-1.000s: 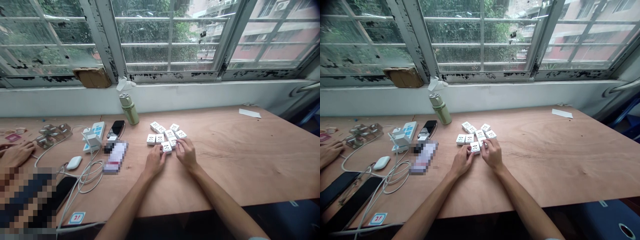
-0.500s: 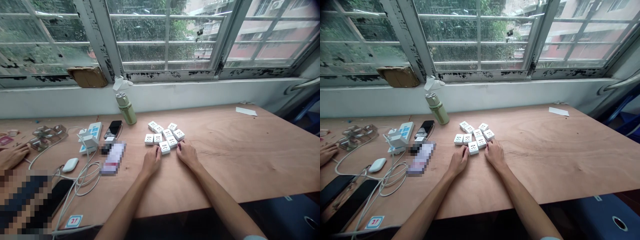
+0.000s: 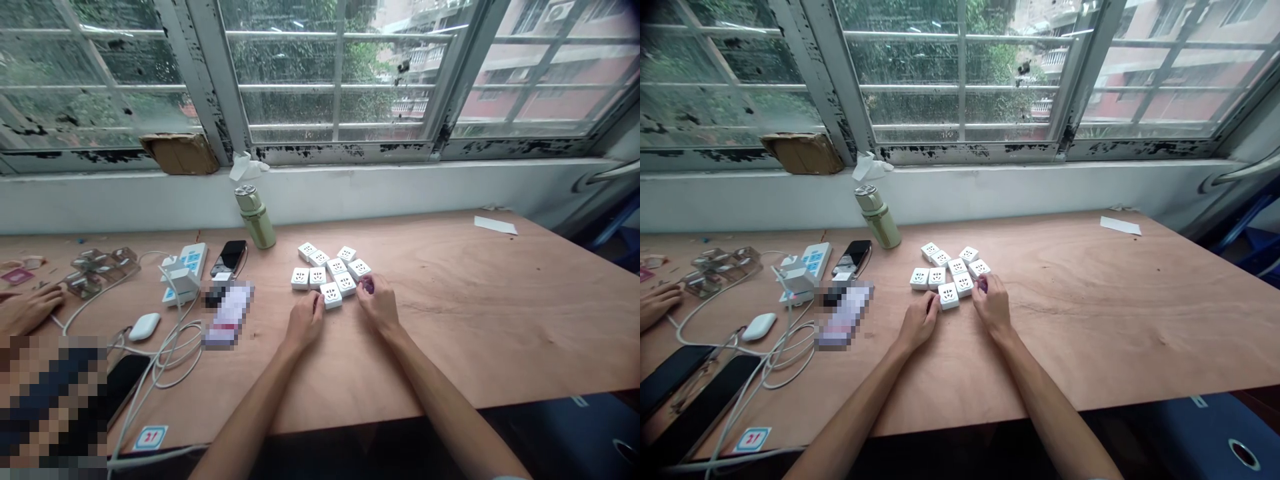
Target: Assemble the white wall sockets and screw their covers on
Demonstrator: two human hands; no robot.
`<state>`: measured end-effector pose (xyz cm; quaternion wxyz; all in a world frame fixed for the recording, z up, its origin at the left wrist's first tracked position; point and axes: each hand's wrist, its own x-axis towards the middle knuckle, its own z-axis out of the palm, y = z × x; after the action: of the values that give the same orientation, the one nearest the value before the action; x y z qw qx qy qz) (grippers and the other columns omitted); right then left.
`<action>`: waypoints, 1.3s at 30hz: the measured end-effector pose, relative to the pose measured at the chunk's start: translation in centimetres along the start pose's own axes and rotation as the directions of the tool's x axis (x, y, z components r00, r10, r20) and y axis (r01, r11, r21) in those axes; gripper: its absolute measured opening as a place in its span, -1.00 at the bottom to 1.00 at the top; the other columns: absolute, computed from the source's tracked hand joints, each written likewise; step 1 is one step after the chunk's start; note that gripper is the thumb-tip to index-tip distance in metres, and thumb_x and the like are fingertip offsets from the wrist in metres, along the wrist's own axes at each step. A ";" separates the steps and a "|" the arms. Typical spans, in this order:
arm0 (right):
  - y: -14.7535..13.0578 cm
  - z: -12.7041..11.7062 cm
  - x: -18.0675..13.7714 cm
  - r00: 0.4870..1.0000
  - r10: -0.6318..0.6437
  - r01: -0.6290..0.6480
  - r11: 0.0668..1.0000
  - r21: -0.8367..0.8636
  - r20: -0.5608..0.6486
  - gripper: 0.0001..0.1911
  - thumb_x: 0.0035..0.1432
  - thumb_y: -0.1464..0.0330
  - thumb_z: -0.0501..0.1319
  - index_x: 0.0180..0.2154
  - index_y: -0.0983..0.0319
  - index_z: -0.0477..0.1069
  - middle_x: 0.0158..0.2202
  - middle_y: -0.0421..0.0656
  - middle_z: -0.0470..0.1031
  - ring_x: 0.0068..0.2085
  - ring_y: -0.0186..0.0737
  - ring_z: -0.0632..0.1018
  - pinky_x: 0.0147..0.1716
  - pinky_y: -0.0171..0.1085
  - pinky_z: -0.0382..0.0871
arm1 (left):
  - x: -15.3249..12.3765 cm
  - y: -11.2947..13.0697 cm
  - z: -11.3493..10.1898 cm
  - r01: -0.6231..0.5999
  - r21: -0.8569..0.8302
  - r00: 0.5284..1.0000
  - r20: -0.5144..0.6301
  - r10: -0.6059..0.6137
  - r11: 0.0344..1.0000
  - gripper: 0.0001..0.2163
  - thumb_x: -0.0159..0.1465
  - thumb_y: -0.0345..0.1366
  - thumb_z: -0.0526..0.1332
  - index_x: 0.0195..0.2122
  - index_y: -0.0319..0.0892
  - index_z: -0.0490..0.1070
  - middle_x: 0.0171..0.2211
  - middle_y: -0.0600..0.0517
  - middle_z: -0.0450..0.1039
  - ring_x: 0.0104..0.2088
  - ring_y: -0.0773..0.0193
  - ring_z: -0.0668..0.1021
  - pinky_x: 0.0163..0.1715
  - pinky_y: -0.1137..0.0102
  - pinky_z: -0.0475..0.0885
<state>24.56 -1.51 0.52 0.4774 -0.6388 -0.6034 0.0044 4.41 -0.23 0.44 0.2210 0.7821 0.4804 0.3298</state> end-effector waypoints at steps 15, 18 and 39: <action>-2.0 0.4 -0.6 0.963 0.052 0.051 0.927 0.371 -0.263 -0.63 0.27 0.27 0.17 0.08 0.24 0.35 -0.09 -0.01 0.52 -0.11 -0.13 0.59 -0.12 -0.11 0.56 | 0.0 0.2 -0.1 0.024 -0.011 1.000 0.008 -0.024 1.000 -0.71 0.42 -0.15 -0.08 -0.36 -0.12 0.28 -0.37 0.01 0.47 -0.35 0.23 0.50 -0.35 0.38 0.29; -2.5 0.5 -0.1 0.978 0.049 0.051 0.889 0.455 -0.205 -0.60 0.30 0.28 0.14 0.14 0.21 0.28 -0.06 -0.02 0.50 -0.09 -0.14 0.59 -0.14 -0.12 0.58 | 0.0 0.2 -0.1 0.025 -0.020 1.000 0.006 -0.024 1.000 -0.72 0.41 -0.15 -0.08 -0.35 -0.12 0.29 -0.36 0.01 0.47 -0.34 0.22 0.50 -0.34 0.39 0.28; -4.5 2.8 1.7 0.983 0.157 -0.059 0.763 0.644 -0.095 -0.71 0.27 0.26 0.16 -0.01 0.19 0.27 -0.14 -0.06 0.49 -0.21 -0.16 0.63 -0.23 -0.17 0.60 | 0.1 0.0 0.1 0.022 -0.023 1.000 0.017 -0.021 1.000 -0.73 0.41 -0.16 -0.07 -0.34 -0.12 0.31 -0.35 0.00 0.49 -0.33 0.22 0.51 -0.33 0.39 0.29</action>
<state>19.93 0.64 2.74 0.7067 -0.4710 -0.4923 0.1908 4.51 -0.15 0.44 0.2376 0.7770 0.4829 0.3264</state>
